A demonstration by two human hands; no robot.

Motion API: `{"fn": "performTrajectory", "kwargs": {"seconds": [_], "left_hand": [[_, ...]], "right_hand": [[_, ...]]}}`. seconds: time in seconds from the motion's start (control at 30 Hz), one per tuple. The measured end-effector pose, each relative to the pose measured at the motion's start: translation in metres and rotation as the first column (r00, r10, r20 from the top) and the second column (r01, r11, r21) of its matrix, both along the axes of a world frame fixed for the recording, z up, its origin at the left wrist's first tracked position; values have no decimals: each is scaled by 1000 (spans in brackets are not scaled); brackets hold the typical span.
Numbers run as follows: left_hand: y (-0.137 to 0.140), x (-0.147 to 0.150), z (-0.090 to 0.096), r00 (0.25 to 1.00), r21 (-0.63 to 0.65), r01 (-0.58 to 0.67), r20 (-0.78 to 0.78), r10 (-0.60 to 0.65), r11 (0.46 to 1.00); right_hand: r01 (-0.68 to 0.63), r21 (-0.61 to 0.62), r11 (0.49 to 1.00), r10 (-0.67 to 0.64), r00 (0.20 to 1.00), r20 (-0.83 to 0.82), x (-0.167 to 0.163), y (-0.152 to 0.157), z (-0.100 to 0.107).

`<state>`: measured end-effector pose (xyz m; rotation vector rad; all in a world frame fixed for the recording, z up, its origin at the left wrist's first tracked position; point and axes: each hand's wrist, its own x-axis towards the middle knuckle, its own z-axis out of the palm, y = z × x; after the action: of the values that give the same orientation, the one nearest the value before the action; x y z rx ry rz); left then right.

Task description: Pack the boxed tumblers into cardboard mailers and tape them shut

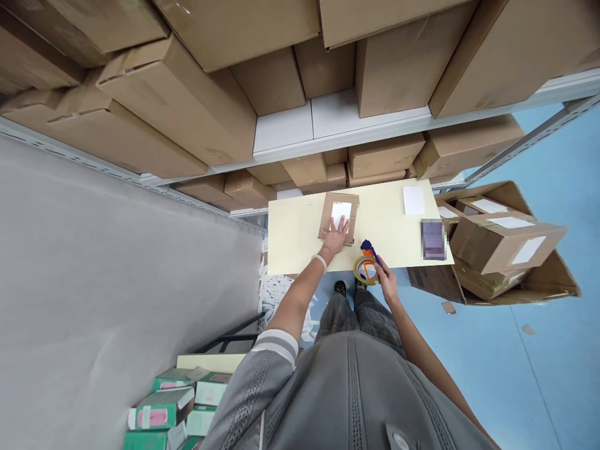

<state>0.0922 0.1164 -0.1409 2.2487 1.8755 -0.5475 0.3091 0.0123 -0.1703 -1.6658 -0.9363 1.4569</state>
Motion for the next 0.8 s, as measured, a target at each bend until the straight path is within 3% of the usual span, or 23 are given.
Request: {"fn": "performTrajectory", "kwargs": {"seconds": [0.17, 0.37, 0.53, 0.8], "left_hand": [[-4, -9, 11, 996, -11, 75, -37, -76, 997], [-15, -56, 31, 953, -15, 295, 72, -293, 955], [-22, -64, 33, 994, -27, 83, 79, -80, 996], [-28, -26, 23, 985, -16, -156, 67, 157, 988]], "right_hand": [[-62, 63, 996, 61, 998, 18, -14, 3, -9], [-95, -64, 993, 99, 993, 57, -16, -12, -16], [-80, -72, 994, 80, 997, 0, -12, -18, -14], [8, -44, 999, -10, 999, -46, -9, -4, 0]]}}
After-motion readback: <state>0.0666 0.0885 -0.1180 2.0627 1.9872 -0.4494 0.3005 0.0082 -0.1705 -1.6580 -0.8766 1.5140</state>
